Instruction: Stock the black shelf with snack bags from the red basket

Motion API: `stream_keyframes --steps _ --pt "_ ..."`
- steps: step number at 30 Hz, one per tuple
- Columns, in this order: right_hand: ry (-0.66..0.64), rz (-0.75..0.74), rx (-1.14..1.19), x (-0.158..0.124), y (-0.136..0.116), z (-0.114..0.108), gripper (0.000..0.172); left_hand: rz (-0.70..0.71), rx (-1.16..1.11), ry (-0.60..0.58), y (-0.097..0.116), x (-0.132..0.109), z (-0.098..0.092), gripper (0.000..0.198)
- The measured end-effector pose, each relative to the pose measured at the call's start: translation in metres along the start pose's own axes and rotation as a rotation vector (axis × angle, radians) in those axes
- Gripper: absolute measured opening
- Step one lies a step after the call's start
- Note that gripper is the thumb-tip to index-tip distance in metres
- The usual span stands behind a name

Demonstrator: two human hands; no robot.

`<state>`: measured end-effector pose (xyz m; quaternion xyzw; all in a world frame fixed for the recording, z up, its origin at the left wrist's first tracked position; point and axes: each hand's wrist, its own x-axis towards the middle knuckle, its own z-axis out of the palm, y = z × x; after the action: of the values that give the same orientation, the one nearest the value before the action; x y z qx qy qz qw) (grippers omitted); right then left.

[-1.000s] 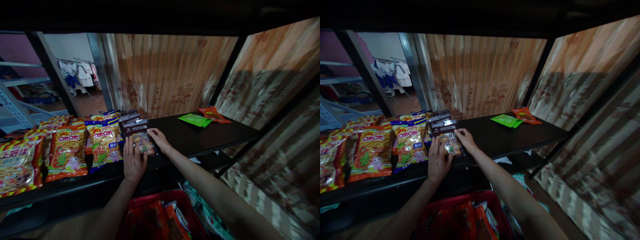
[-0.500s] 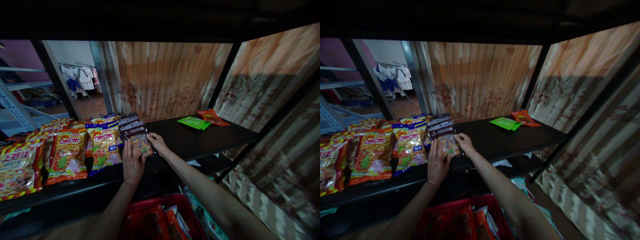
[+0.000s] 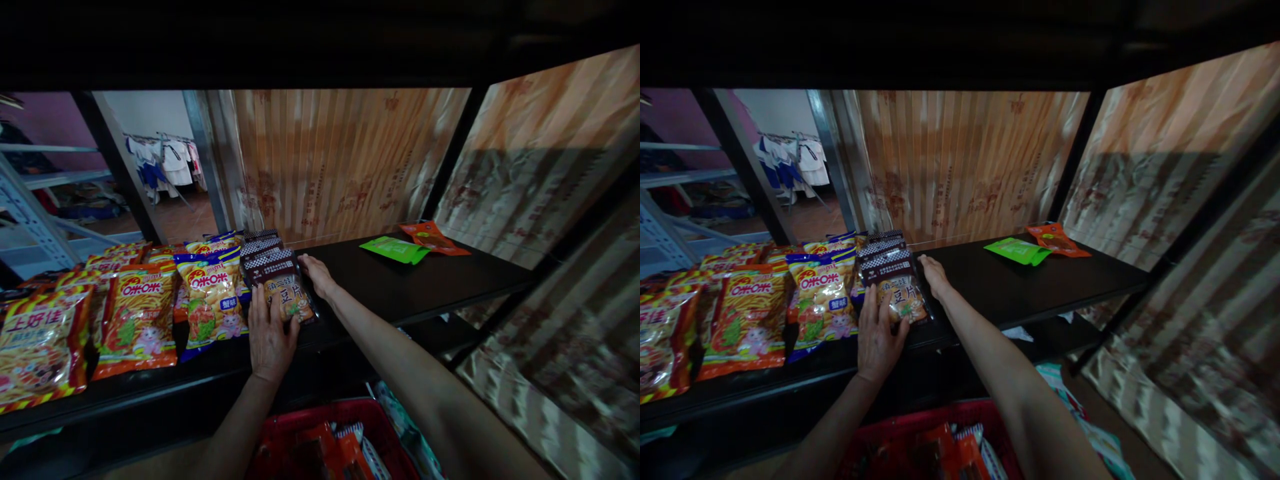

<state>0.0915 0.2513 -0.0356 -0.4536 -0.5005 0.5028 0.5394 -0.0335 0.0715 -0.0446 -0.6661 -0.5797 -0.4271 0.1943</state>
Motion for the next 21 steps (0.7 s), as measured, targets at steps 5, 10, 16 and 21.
stream_keyframes --steps 5,10,16,21 --pt "-0.021 0.031 0.014 0.013 -0.002 0.009 0.023 0.011 0.017 -0.010 0.001 0.000 -0.002 0.050" --pt "-0.041 0.051 -0.016 0.022 0.000 0.017 0.017 -0.048 -0.006 -0.025 0.001 0.000 0.001 0.054" --pt "-0.030 0.066 -0.055 0.028 0.003 0.018 0.013 -0.066 -0.062 -0.070 0.002 0.001 0.003 0.054" --pt "-0.015 0.069 -0.062 0.030 0.006 0.017 0.010 -0.112 -0.095 -0.105 0.004 0.003 0.002 0.052"
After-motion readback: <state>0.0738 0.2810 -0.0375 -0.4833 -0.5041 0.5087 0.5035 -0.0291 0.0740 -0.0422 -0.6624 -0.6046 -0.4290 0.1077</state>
